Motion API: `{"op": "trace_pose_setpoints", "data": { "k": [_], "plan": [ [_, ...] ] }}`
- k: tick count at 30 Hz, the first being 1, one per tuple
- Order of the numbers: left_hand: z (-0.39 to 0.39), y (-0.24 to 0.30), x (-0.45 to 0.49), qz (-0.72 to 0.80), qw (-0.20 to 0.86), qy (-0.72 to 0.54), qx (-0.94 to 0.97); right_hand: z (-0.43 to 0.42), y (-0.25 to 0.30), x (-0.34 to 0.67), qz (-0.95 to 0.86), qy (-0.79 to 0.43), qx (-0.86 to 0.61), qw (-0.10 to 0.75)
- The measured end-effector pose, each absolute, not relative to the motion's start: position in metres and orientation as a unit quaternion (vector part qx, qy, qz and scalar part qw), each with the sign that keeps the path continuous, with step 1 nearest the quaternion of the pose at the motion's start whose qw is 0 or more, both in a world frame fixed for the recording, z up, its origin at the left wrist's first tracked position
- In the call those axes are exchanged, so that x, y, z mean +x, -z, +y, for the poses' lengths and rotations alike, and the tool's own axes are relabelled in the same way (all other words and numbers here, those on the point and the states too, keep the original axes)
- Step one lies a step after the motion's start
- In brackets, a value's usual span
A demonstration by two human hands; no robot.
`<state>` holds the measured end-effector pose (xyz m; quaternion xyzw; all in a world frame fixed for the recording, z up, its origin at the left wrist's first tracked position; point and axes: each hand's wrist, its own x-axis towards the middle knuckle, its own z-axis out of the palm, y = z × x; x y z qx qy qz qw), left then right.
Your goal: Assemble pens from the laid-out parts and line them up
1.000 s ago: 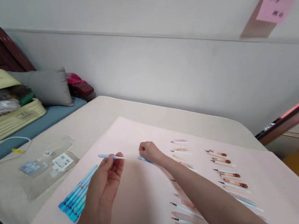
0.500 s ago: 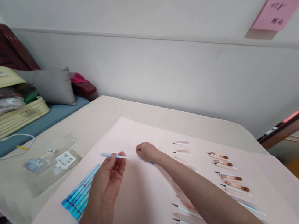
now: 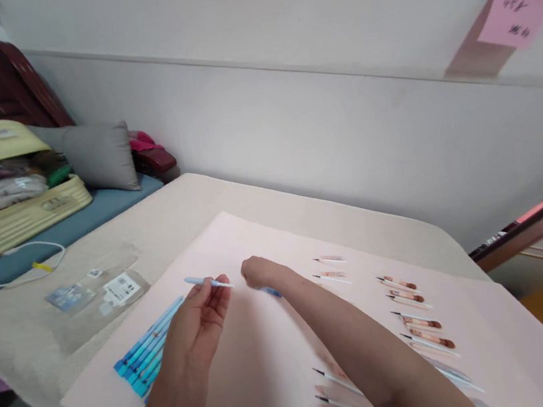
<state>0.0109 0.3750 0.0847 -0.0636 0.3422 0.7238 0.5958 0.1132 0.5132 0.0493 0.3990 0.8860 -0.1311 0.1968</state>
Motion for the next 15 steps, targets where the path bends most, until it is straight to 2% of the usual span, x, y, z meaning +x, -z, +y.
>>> {"op": "trace_pose_setpoints", "data": {
  "k": [7, 15],
  "plan": [
    [0.376, -0.081, 0.01, 0.336, 0.6, -0.724, -0.063, 0.514, -0.053, 0.1, 0.879, 0.112, 0.387, 0.253],
    [0.375, -0.084, 0.009, 0.339, 0.598, -0.724, -0.057, 0.513, -0.051, 0.094, 0.876, 0.098, 0.401, 0.251]
  ]
}}
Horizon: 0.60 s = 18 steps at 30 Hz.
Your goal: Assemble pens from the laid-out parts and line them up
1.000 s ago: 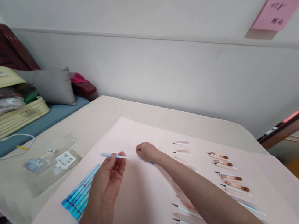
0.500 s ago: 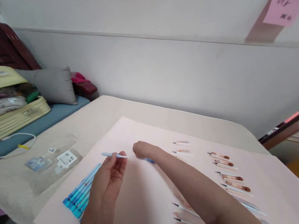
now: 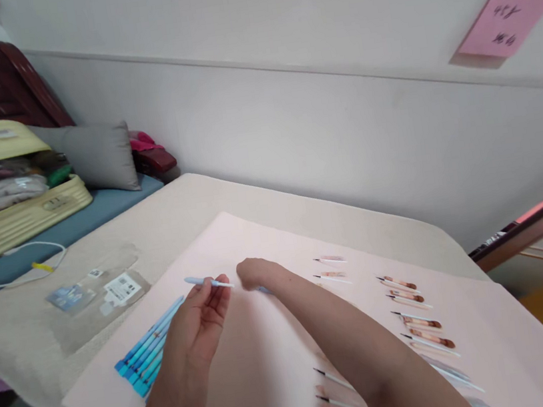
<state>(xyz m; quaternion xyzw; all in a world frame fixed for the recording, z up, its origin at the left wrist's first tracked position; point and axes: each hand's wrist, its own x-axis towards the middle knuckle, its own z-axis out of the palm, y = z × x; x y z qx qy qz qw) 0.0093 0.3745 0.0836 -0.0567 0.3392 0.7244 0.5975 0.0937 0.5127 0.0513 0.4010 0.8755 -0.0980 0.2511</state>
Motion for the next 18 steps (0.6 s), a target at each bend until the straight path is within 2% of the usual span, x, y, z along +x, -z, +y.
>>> {"op": "trace_pose_setpoints", "data": {
  "k": [9, 18],
  "plan": [
    [0.375, -0.087, 0.006, 0.346, 0.587, -0.727, -0.081, 0.497, -0.059, 0.135, 0.883, 0.048, 0.437, 0.165],
    [0.375, -0.088, 0.011, 0.343, 0.593, -0.724, -0.084, 0.456, -0.037, 0.169, 0.893, 0.02, 0.44, 0.097]
  ]
}}
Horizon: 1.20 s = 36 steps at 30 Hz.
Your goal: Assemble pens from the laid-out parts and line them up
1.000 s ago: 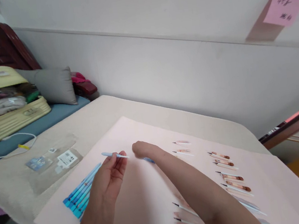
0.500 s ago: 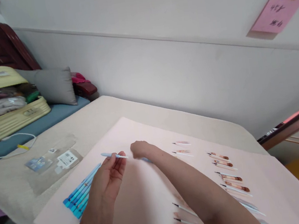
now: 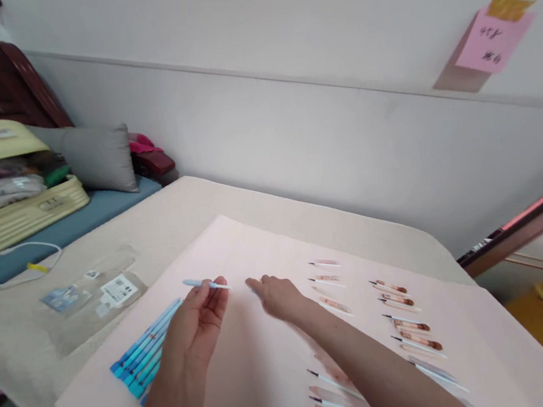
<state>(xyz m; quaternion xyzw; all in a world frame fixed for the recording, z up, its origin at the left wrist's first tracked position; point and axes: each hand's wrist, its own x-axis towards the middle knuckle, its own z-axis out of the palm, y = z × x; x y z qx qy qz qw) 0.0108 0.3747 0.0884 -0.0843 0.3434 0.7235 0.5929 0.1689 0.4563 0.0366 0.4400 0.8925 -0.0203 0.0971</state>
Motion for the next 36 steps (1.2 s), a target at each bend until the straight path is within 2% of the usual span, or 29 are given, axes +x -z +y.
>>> {"op": "trace_pose_setpoints", "data": {
  "k": [7, 14, 15, 17, 20, 23, 28, 32, 36],
  "plan": [
    [0.374, -0.086, 0.009, 0.336, 0.596, -0.725, -0.083, 0.462, -0.022, 0.164, 0.888, 0.074, 0.449, 0.071],
    [0.375, -0.085, 0.008, 0.332, 0.599, -0.724, -0.08, 0.468, -0.017, 0.168, 0.874, 0.135, 0.466, -0.003],
    [0.375, -0.086, 0.008, 0.333, 0.599, -0.724, -0.082, 0.467, -0.019, 0.17, 0.862, 0.169, 0.477, -0.033],
    [0.375, -0.086, 0.007, 0.335, 0.597, -0.724, -0.083, 0.464, -0.024, 0.175, 0.791, 0.322, 0.499, -0.15],
    [0.375, -0.086, 0.007, 0.338, 0.599, -0.723, -0.075, 0.45, -0.033, 0.188, 0.521, 0.614, 0.465, -0.367],
    [0.374, -0.083, 0.013, 0.336, 0.611, -0.715, -0.056, 0.424, -0.04, 0.204, 0.305, 0.731, 0.406, -0.456],
    [0.364, -0.08, 0.049, 0.35, 0.666, -0.658, 0.03, 0.36, -0.044, 0.228, 0.191, 0.755, 0.377, -0.501],
    [0.348, -0.082, 0.084, 0.359, 0.703, -0.602, 0.119, 0.324, -0.047, 0.234, 0.185, 0.743, 0.369, -0.527],
    [0.336, -0.082, 0.102, 0.373, 0.696, -0.588, 0.174, 0.314, -0.05, 0.232, 0.206, 0.727, 0.363, -0.545]
  ]
}}
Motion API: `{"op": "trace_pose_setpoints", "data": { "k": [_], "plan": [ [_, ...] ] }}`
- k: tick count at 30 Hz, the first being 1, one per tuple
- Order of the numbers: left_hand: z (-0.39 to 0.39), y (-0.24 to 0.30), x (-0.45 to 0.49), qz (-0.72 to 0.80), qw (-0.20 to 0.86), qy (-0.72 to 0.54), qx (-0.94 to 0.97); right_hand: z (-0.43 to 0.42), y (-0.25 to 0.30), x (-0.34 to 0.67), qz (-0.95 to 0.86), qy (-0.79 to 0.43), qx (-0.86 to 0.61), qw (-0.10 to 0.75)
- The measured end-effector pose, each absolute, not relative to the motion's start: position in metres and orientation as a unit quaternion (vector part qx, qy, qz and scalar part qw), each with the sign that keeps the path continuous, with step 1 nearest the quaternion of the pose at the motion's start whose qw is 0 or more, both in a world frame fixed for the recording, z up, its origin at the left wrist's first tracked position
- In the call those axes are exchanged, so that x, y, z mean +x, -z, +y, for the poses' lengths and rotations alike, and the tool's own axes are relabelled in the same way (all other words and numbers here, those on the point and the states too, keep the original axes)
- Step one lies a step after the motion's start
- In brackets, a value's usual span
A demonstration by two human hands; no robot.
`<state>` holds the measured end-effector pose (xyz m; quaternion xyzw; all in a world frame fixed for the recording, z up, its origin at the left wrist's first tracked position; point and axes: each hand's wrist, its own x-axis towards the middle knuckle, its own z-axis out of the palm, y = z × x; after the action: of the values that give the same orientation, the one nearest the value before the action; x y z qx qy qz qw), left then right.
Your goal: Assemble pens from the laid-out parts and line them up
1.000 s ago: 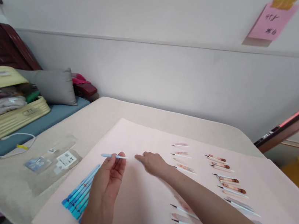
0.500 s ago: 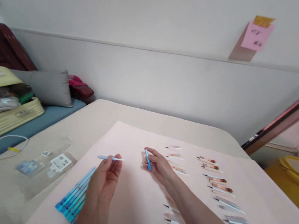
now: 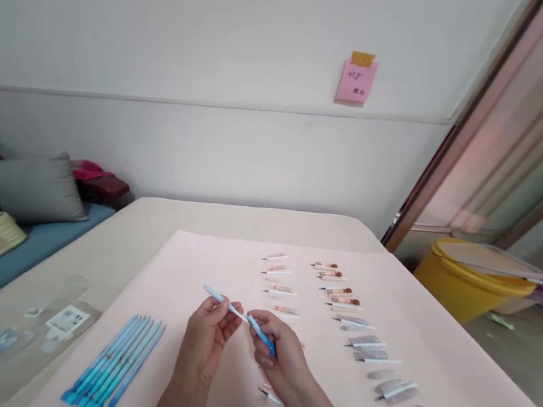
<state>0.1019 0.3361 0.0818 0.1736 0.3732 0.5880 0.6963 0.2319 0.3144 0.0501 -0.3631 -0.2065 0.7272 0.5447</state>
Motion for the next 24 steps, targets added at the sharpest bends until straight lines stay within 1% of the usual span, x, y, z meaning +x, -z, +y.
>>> {"op": "trace_pose_setpoints", "data": {
  "k": [10, 18, 24],
  "plan": [
    [0.331, -0.074, 0.105, 0.42, 0.641, -0.595, 0.242, 0.311, -0.049, 0.233, -0.258, -0.689, -0.402, 0.545],
    [0.328, -0.075, 0.121, 0.452, 0.605, -0.578, 0.309, 0.313, -0.049, 0.233, -0.195, -0.703, -0.381, 0.569],
    [0.329, -0.074, 0.121, 0.465, 0.615, -0.554, 0.315, 0.313, -0.054, 0.235, -0.215, -0.684, -0.395, 0.574]
  ]
}}
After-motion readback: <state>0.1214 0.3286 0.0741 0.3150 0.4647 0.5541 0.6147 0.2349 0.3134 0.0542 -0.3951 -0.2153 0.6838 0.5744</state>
